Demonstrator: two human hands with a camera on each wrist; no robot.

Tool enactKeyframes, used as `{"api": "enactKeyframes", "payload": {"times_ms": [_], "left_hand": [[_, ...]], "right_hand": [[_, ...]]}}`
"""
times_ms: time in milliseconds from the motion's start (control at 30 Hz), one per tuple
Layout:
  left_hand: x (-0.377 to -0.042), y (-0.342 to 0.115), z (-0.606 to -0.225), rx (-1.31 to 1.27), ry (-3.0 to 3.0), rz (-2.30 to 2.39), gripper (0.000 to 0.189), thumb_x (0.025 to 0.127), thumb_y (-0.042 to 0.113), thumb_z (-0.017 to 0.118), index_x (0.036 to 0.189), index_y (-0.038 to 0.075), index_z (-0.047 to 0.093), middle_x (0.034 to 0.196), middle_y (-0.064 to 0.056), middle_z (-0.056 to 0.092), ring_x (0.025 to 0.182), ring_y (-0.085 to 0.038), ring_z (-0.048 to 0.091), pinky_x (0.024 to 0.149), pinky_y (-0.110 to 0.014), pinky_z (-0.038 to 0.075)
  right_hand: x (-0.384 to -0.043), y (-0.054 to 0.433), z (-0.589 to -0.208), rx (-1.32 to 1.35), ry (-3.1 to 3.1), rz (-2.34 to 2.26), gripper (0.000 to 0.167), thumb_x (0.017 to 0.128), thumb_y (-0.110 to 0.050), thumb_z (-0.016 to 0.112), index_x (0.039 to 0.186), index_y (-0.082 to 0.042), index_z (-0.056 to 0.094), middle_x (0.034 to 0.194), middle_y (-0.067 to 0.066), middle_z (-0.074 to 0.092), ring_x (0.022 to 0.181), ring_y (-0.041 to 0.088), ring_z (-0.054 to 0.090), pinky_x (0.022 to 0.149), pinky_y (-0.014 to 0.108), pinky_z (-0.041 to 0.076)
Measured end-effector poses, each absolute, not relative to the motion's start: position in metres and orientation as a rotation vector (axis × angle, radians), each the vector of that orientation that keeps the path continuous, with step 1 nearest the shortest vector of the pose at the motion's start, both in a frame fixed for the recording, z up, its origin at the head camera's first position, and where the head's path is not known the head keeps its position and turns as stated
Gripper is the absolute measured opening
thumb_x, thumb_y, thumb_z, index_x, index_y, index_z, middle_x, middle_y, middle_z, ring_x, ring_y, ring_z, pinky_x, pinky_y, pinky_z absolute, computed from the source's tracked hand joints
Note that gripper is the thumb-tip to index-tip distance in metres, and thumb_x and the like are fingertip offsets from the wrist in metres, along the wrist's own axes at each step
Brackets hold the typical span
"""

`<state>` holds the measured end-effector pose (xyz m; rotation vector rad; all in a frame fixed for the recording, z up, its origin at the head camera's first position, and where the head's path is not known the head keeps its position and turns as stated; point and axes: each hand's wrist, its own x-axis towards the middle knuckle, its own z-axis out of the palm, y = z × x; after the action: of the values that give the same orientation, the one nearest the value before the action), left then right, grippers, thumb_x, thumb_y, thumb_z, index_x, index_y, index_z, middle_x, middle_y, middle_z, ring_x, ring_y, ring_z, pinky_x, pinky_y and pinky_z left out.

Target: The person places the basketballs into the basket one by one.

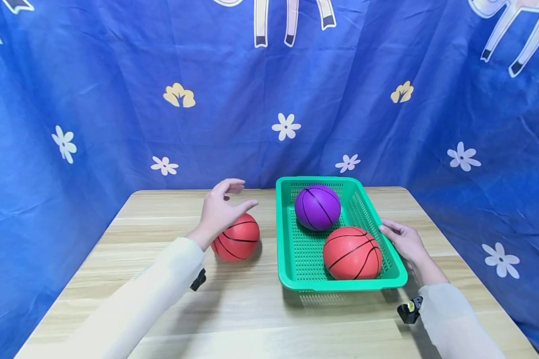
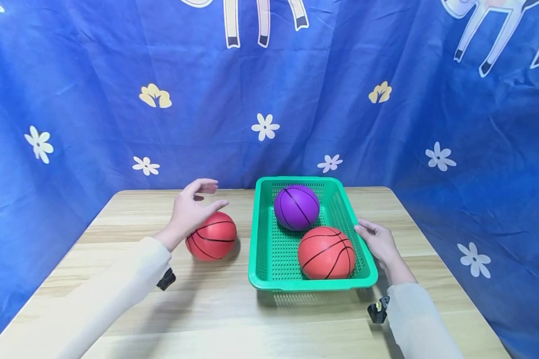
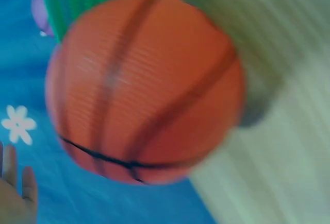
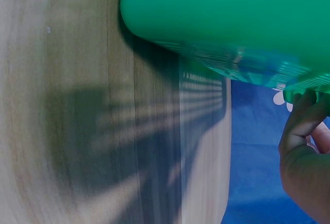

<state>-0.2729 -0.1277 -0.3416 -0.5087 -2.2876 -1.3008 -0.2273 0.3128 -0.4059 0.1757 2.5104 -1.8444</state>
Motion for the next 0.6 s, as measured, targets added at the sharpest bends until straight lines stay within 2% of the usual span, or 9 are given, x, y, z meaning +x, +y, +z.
{"api": "enactKeyframes", "payload": {"times_ms": [200,400,500,600], "left_hand": [[-0.271,-0.159,-0.369,-0.562,-2.322,-1.241,0.058,0.071,0.020,0.085,0.122,0.007,0.060,0.117,-0.010,0.062,0.109,-0.025,0.054,0.088,-0.045,0.042],[-0.271,-0.181,-0.394,-0.662,-2.452,-1.229,0.074,0.069,0.024,0.086,0.134,0.014,0.053,0.134,-0.011,0.049,0.125,-0.029,0.041,0.098,-0.058,0.034],[-0.270,-0.188,-0.404,-0.682,-2.532,-1.250,0.084,0.067,0.028,0.087,0.140,0.018,0.047,0.140,-0.012,0.040,0.130,-0.032,0.034,0.098,-0.063,0.032],[-0.269,-0.193,-0.412,-0.676,-2.593,-1.263,0.089,0.066,0.029,0.088,0.142,0.018,0.044,0.142,-0.014,0.035,0.129,-0.036,0.034,0.096,-0.065,0.034]], "right_hand": [[-0.228,0.313,-0.407,0.185,2.517,-1.845,0.064,0.095,-0.039,0.056,0.143,0.000,0.039,0.140,0.027,0.041,0.086,0.000,0.062,0.075,0.025,0.054],[-0.228,0.313,-0.407,0.186,2.514,-1.846,0.064,0.095,-0.040,0.056,0.143,-0.001,0.039,0.140,0.026,0.041,0.086,-0.001,0.061,0.076,0.025,0.054],[-0.227,0.313,-0.406,0.192,2.514,-1.837,0.065,0.095,-0.041,0.056,0.144,-0.001,0.039,0.141,0.026,0.040,0.087,-0.002,0.060,0.076,0.024,0.053],[-0.227,0.313,-0.406,0.193,2.523,-1.822,0.065,0.095,-0.041,0.055,0.144,-0.002,0.039,0.141,0.026,0.040,0.087,-0.003,0.060,0.076,0.023,0.053]]}}
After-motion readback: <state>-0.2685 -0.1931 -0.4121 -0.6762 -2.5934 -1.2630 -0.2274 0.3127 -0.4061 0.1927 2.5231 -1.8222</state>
